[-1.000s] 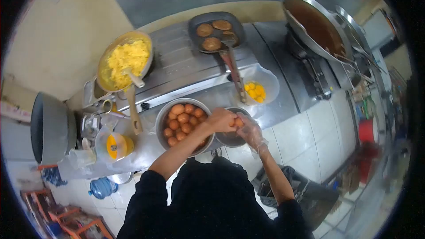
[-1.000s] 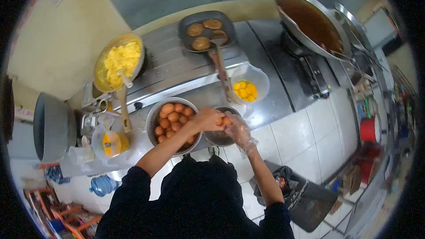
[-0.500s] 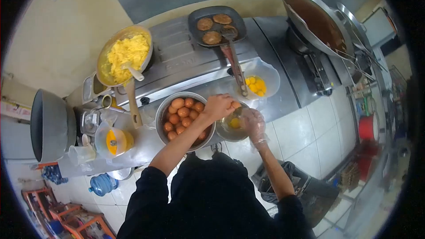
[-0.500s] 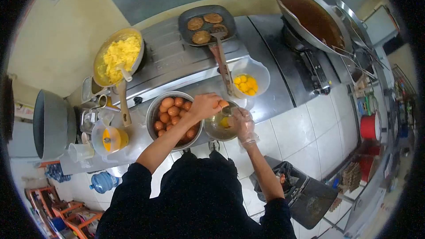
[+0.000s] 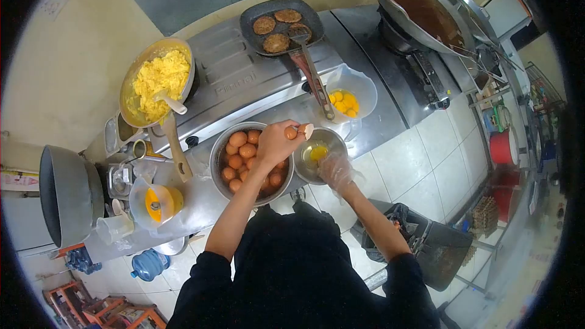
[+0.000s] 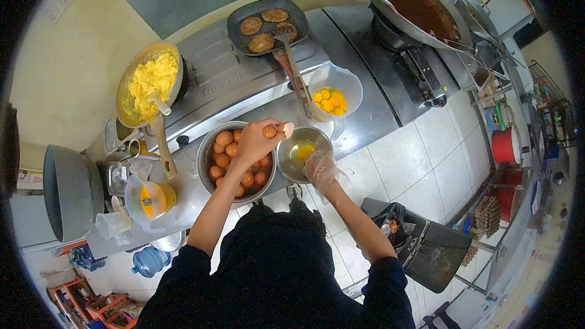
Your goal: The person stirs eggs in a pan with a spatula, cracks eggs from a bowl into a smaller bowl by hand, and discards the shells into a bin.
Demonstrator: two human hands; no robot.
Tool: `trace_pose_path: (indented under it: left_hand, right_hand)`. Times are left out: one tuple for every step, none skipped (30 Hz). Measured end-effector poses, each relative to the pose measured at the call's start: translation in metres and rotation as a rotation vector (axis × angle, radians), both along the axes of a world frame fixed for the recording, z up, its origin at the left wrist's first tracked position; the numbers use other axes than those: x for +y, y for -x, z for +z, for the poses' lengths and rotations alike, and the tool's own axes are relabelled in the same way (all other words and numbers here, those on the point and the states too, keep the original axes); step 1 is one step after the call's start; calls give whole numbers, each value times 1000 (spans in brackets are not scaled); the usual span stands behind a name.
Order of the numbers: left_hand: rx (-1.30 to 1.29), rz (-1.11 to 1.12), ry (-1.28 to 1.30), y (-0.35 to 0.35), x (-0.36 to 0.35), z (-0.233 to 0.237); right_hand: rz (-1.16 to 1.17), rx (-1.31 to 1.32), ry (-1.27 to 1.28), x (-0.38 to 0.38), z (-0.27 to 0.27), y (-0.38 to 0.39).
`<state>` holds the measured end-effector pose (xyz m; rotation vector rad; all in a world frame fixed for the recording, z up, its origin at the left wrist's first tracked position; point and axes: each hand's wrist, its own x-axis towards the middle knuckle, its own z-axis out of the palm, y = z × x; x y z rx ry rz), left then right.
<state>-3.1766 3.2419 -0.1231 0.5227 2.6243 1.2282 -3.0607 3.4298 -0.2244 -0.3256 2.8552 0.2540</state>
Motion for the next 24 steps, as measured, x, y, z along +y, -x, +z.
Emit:
trace_pose_path:
  left_hand:
    - [-3, 10, -5, -1, -3, 1]
    - [-8, 21, -11, -3, -5, 2]
    - [-7, 17, -13, -5, -8, 2]
    - [-11, 32, -21, -6, -10, 0]
    - [-15, 45, -27, -7, -12, -1]
    - [-16, 36, -29, -9, -13, -2]
    - [-45, 23, -43, -10, -14, -3]
    - [-73, 9, -58, -11, -11, -1]
    - [-74, -6, -63, -13, -7, -1]
    - [-99, -12, -40, -17, -1, 4]
    - [-124, -18, -16, -21, 4, 7]
    - [-82, -56, -15, -23, 11, 2]
    - [-80, -75, -17, -24, 17, 2]
    - [-160, -154, -5, -24, 23, 3]
    - [-242, -235, 12, -25, 29, 4]
    - [-262, -314, 28, -27, 35, 12]
    - [-262, -341, 32, -29, 42, 11]
    - [-262, -445, -23, -31, 48, 10]
    - [-265, -550, -80, -33, 54, 8]
    - [-271, -583, -81, -35, 60, 8]
    - [-247, -670, -88, -36, 65, 8]
    - [-226, -774, -102, -38, 75, 10]
    - [-265, -799, -83, -45, 82, 22]
    - [-297, -769, -42, -53, 88, 26]
  right_hand:
    - [-49, 3, -38, -5, -2, 3]
    - [-98, 5, -76, -8, -3, 4]
    - [-102, 5, -79, -6, -3, 3]
    - [-167, -15, -23, -7, 16, 4]
    - [-234, -35, 33, -8, 36, 3]
    - [-243, -36, 30, -8, 55, -2]
    - [-428, -1, 358, -6, 74, -9]
    - [-608, 42, 686, -2, 83, -16]
    - [-622, 48, 682, 2, 79, -23]
    - [-678, 93, 937, 5, 76, -29]
    - [-727, 144, 1194, 8, 74, -37]
    - [-743, 157, 1191, 8, 72, -46]
    - [-816, 100, 1750, 2, 83, -49]
    - [-841, 33, 2317, -3, 90, -51]
    - [-848, 60, 2320, -3, 87, -52]
    - [-813, 89, 2267, -3, 80, -52]
    - [-783, 119, 2213, -1, 71, -54]
    - [-819, 85, 2230, 3, 63, -55]
    - [-839, 118, 2232, 3, 61, -58]
    - [-927, 159, 2438, -1, 59, -61]
    - [-1013, 221, 2642, -2, 58, -65]
    - [-904, 339, 2471, -1, 52, -74]
    - [-949, 491, 2713, -3, 62, -85]
    - [-918, 493, 2880, 6, 58, -97]
